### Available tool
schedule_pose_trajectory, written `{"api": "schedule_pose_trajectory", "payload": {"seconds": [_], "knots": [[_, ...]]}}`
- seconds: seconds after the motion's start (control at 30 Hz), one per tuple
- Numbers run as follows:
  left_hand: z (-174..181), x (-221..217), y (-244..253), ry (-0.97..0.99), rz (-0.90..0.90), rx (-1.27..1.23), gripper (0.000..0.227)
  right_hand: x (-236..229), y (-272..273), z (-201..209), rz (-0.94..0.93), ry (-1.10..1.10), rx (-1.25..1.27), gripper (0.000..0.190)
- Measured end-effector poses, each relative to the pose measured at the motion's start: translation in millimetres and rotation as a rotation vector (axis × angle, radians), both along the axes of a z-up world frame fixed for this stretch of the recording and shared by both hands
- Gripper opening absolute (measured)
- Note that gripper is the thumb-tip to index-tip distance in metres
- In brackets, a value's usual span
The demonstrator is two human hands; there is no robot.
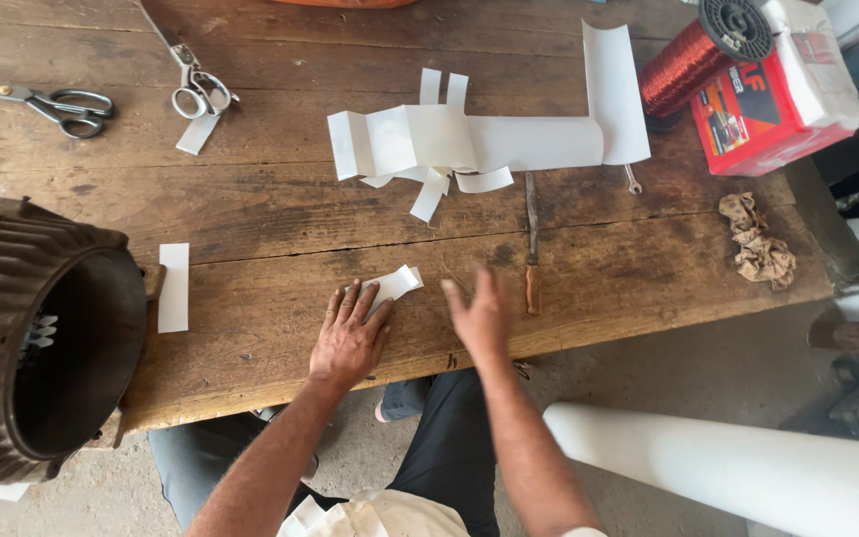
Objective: The person cuts strips of white insulation paper using a knife on a wooden workbench. They then fold the strips and insert them into the slots of a large metal motor housing.
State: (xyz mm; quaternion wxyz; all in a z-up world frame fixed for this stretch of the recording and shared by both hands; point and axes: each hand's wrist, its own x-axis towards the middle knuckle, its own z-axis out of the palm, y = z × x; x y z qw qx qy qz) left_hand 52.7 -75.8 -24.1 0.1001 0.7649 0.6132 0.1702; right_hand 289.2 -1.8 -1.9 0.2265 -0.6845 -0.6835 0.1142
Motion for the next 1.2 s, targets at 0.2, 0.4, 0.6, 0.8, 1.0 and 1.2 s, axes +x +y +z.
{"api": "schedule_pose_trajectory", "payload": {"seconds": [0.2, 0.4, 0.6, 0.8, 1.0, 1.2], "knots": [[3, -2, -4, -0.065, 0.035, 0.023, 0.053, -73, 15, -3, 0.134, 0.059, -0.141, 0.075], [4, -5, -5, -0.309, 0.140, 0.036, 0.083, -64, 19, -9, 0.432, 0.504, -0.034, 0.016], [1, -5, -2, -0.232, 0.151, 0.024, 0.078, -22, 12, 31, -0.028, 0.313, 0.476, 0.010], [4, -6, 0, -0.339, 0.193, 0.126, 0.081, -56, -9, 13, 0.186, 0.263, 0.309, 0.015], [-1, -8, -6, -0.339, 0.244, 0.113, 0.086, -59, -9, -9, 0.416, 0.179, 0.319, 0.019], [-1, -6, -3, -0.296, 0.251, 0.149, 0.077, -57, 14, -7, 0.399, -0.025, 0.281, 0.024]]}}
